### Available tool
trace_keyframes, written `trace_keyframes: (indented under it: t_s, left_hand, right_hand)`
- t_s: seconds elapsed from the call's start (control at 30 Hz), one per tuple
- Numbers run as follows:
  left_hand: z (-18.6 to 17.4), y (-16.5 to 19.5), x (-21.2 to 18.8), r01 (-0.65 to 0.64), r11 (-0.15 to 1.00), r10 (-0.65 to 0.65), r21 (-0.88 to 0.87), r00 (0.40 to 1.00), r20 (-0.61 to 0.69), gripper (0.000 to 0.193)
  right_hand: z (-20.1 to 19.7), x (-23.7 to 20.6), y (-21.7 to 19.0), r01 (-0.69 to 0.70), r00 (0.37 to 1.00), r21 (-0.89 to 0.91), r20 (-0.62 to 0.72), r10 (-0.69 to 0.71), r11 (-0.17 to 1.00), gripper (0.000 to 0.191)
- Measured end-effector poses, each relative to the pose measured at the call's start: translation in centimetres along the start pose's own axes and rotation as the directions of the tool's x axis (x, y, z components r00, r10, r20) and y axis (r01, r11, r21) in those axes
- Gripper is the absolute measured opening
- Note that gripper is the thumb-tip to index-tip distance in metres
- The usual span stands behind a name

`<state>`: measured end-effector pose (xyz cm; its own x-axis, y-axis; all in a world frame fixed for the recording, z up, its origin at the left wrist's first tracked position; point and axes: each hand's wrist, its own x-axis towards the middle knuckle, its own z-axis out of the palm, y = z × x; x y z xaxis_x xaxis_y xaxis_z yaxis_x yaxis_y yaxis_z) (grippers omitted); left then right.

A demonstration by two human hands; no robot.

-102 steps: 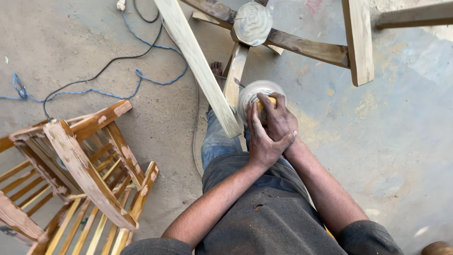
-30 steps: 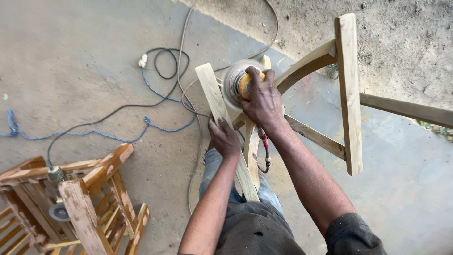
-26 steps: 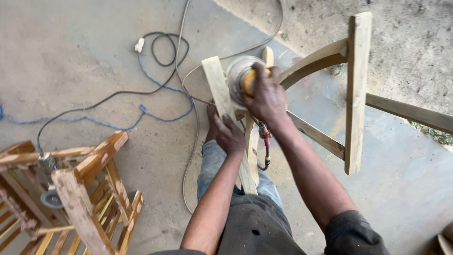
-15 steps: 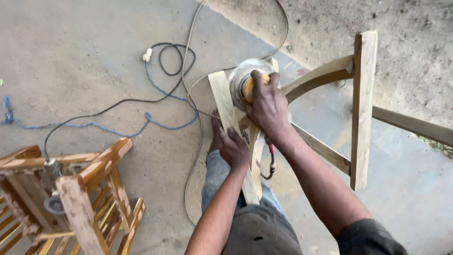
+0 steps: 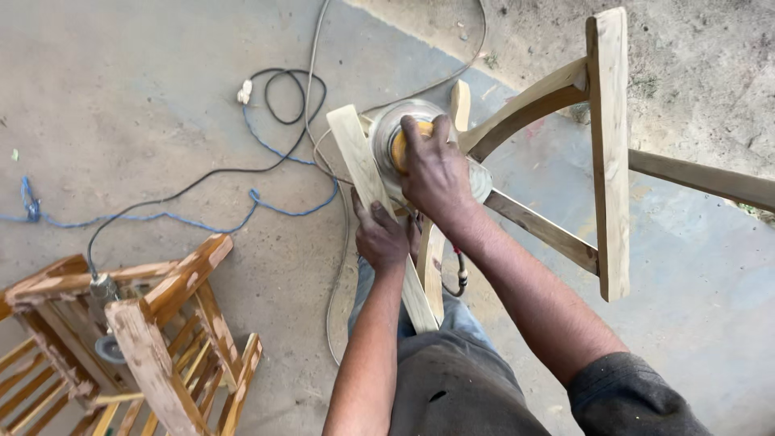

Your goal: The person uses an orbital sander to smooth the surfaces of a wooden table base. They reposition the base and sand multiple legs and crossbars, occasionally pausing to adjust the tool or reposition the piece.

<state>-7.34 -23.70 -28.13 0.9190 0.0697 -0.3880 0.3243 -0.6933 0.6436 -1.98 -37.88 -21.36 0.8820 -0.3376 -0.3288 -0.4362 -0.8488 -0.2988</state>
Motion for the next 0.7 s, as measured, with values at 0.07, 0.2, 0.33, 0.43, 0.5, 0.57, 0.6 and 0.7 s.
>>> trace_keyframes:
  t_s: [0.07, 0.2, 0.33, 0.43, 0.5, 0.57, 0.6, 0.7]
  left_hand:
    - [0.0, 0.1, 0.0, 0.044, 0.996, -0.046, 0.08, 0.999, 0.023, 0.059]
    - [0.1, -0.1, 0.1, 0.068, 0.993, -0.073, 0.1, 0.996, 0.05, 0.062]
    - [0.2, -0.2, 0.2, 0.032, 0.996, -0.035, 0.088, 0.999, 0.032, 0.062]
    - [0.2, -0.2, 0.1, 0.061, 0.992, -0.064, 0.107, 0.997, 0.032, 0.063]
    - [0.1, 0.1, 0.0, 0.104, 0.985, -0.112, 0.135, 0.992, 0.056, 0.064]
    - [0.1, 0.1, -0.1, 0.08, 0.991, -0.084, 0.112, 0.996, 0.031, 0.062]
    - [0.1, 0.2, -0.1, 0.066, 0.993, -0.066, 0.093, 0.998, 0.004, 0.061]
    - [0.1, 0.2, -0.2, -0.027, 0.994, 0.037, 0.106, 0.995, -0.09, 0.059]
  right_hand:
    - [-0.1, -0.2, 0.1, 0.031, 0.999, 0.005, -0.018, -0.031, 0.999, 0.083]
    - [-0.2, -0.3, 0.3, 0.001, 0.997, -0.004, 0.071, -0.001, 1.0, 0.083]
    - [0.1, 0.4, 0.7, 0.041, 0.999, -0.02, 0.015, -0.04, 0.999, 0.086]
    - [0.3, 1.2, 0.8, 0.076, 0.997, -0.028, -0.02, -0.076, 0.997, 0.089]
    - [0.3, 1.6, 0.9, 0.033, 0.997, -0.031, 0.069, -0.03, 0.999, 0.085]
    - [0.1, 1.9, 0.9, -0.004, 0.995, -0.018, 0.098, 0.006, 1.0, 0.085]
    - [0.0, 1.9, 0.8, -0.01, 0.995, -0.012, 0.102, 0.011, 1.0, 0.086]
    - [-0.4, 2.1, 0.6, -0.028, 0.993, -0.047, 0.114, 0.033, 0.999, 0.087]
